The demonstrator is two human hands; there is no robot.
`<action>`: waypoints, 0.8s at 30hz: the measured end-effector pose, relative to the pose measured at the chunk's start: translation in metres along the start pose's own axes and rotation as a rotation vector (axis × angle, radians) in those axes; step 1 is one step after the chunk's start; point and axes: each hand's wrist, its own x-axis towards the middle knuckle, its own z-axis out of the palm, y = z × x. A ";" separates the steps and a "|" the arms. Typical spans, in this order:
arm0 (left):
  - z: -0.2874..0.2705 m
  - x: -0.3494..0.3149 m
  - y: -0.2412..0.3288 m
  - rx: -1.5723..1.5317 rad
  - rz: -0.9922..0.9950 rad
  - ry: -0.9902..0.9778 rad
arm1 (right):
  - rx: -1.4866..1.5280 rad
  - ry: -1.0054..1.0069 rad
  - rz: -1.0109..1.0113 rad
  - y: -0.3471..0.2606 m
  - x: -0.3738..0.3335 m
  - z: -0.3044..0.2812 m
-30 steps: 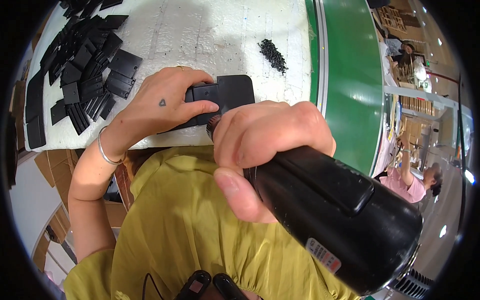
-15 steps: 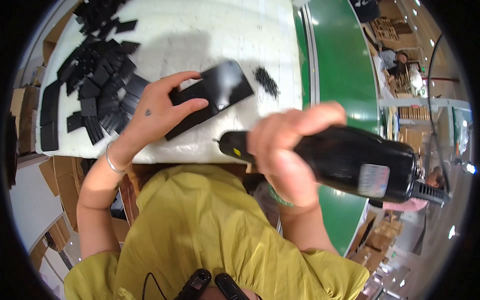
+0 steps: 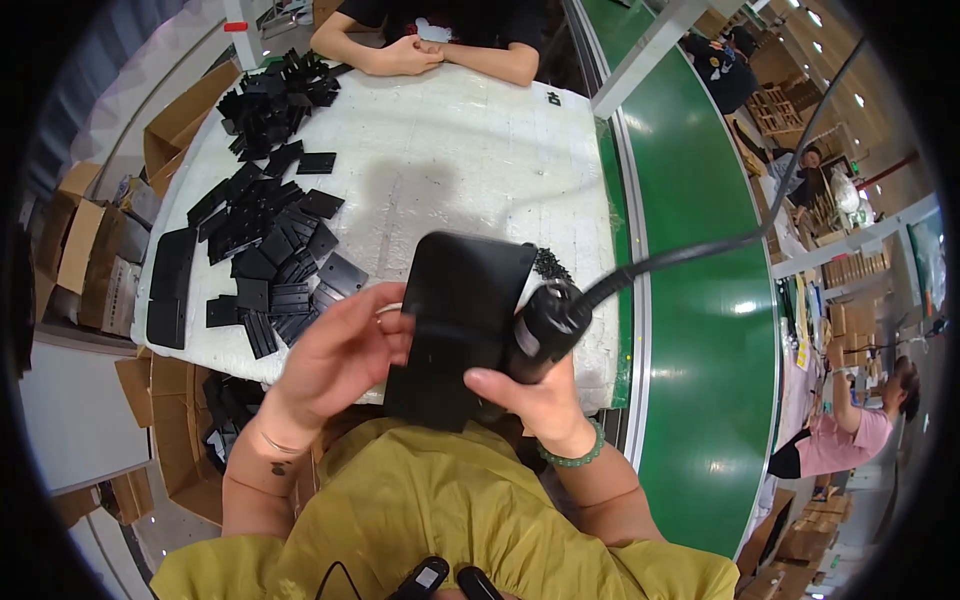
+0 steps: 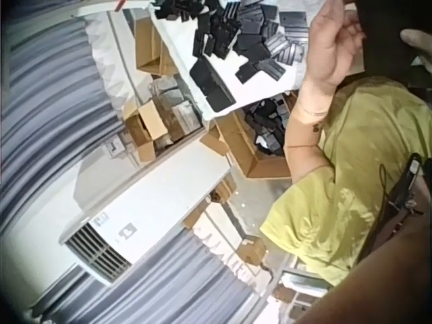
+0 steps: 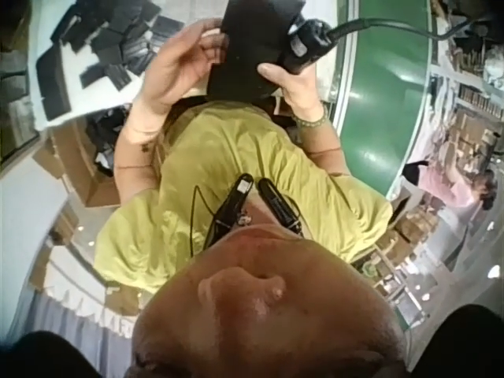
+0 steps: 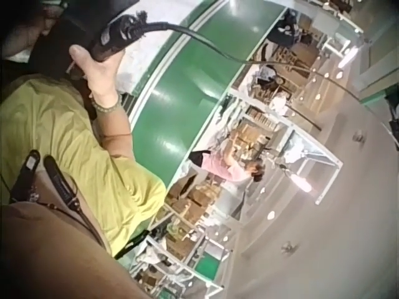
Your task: Assemble small plastic components using an electric screwdriver.
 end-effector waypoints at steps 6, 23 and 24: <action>-0.007 -0.048 0.041 0.171 -0.077 0.013 | -0.181 -0.164 -0.039 -0.017 -0.023 -0.014; -0.110 -0.197 0.115 0.823 0.812 1.149 | -0.100 0.224 -0.096 -0.017 0.017 -0.054; -0.115 -0.201 0.122 0.826 0.812 1.152 | -0.070 0.225 -0.099 -0.016 0.018 -0.059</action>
